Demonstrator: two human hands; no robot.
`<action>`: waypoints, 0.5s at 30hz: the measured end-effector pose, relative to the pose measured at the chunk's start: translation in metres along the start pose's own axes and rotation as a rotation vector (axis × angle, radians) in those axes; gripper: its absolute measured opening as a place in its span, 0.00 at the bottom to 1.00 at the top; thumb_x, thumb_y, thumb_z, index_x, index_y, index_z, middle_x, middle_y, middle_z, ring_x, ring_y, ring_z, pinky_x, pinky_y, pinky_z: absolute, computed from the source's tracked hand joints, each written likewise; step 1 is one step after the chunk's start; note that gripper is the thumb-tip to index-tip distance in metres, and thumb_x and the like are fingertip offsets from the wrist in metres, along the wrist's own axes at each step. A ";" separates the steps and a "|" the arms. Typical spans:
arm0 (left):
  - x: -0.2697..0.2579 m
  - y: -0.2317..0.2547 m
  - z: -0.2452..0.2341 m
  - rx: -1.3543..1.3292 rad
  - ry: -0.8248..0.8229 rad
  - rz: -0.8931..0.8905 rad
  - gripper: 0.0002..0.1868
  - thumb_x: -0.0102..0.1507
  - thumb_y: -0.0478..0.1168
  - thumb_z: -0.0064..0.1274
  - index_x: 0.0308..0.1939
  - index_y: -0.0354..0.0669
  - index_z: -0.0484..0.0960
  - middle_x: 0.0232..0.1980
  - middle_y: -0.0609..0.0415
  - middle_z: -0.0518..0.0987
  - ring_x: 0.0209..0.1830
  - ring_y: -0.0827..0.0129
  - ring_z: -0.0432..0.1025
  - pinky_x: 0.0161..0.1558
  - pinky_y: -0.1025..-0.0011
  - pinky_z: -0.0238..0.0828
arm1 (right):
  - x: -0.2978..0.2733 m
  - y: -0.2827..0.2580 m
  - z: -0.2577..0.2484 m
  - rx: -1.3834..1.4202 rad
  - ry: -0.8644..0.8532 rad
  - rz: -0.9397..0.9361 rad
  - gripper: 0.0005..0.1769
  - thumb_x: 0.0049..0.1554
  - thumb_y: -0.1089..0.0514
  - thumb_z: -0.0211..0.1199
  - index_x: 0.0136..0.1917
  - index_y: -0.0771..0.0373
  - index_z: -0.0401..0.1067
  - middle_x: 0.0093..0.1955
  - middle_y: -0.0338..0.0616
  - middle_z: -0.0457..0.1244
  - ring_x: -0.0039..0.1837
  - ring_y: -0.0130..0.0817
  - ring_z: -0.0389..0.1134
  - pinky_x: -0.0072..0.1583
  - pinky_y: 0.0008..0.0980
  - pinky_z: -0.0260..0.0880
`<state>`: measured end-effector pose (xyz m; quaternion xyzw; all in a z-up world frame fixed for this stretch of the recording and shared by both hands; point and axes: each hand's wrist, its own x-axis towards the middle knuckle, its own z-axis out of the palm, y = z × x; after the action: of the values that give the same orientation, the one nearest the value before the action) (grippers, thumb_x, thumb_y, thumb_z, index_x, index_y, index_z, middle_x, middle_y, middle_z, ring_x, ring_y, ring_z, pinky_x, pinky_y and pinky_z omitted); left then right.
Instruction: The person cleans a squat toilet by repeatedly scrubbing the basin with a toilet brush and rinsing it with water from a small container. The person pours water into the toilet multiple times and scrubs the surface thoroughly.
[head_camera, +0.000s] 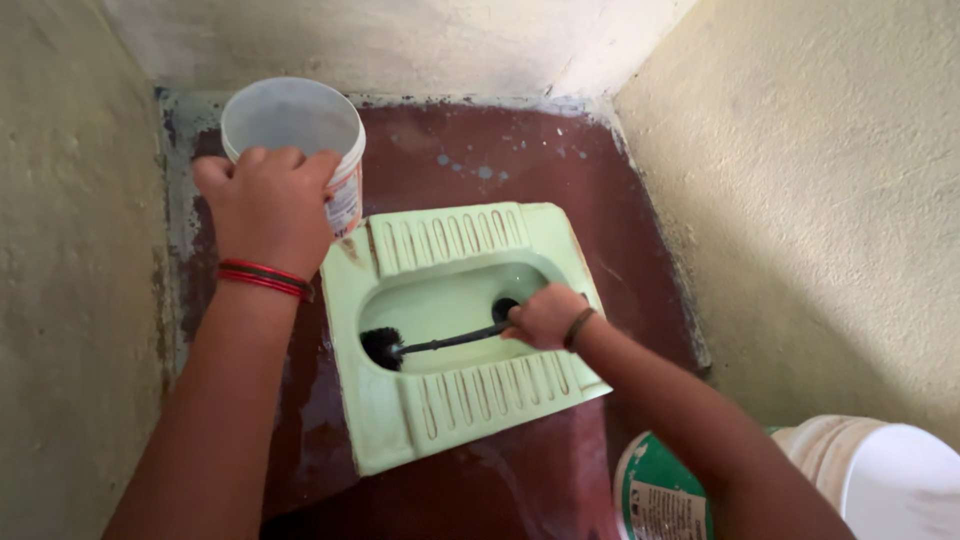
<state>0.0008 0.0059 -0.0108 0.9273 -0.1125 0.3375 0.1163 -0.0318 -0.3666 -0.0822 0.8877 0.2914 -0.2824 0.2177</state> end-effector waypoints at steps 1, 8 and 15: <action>0.000 0.001 -0.002 -0.015 0.006 0.003 0.06 0.66 0.38 0.57 0.43 0.58 0.86 0.36 0.62 0.78 0.46 0.61 0.72 0.56 0.55 0.55 | -0.003 0.006 0.002 0.012 -0.003 -0.001 0.29 0.65 0.32 0.45 0.47 0.53 0.77 0.38 0.46 0.71 0.42 0.48 0.73 0.46 0.47 0.73; -0.003 -0.016 -0.006 0.015 -0.008 -0.050 0.06 0.61 0.41 0.57 0.42 0.58 0.85 0.38 0.59 0.78 0.44 0.59 0.72 0.53 0.53 0.55 | -0.059 0.125 0.043 -0.209 -0.161 0.098 0.30 0.63 0.28 0.42 0.54 0.48 0.75 0.43 0.42 0.71 0.46 0.44 0.74 0.48 0.46 0.73; -0.006 -0.001 0.023 -0.015 -0.033 -0.042 0.05 0.60 0.45 0.54 0.39 0.58 0.84 0.35 0.59 0.78 0.42 0.59 0.73 0.49 0.51 0.55 | 0.017 0.015 0.012 -0.027 -0.133 0.072 0.31 0.65 0.28 0.43 0.50 0.51 0.75 0.40 0.45 0.70 0.44 0.45 0.72 0.46 0.46 0.72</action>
<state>0.0102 0.0010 -0.0320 0.9340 -0.0973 0.3189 0.1283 -0.0149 -0.3776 -0.0983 0.8739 0.2480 -0.3287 0.2584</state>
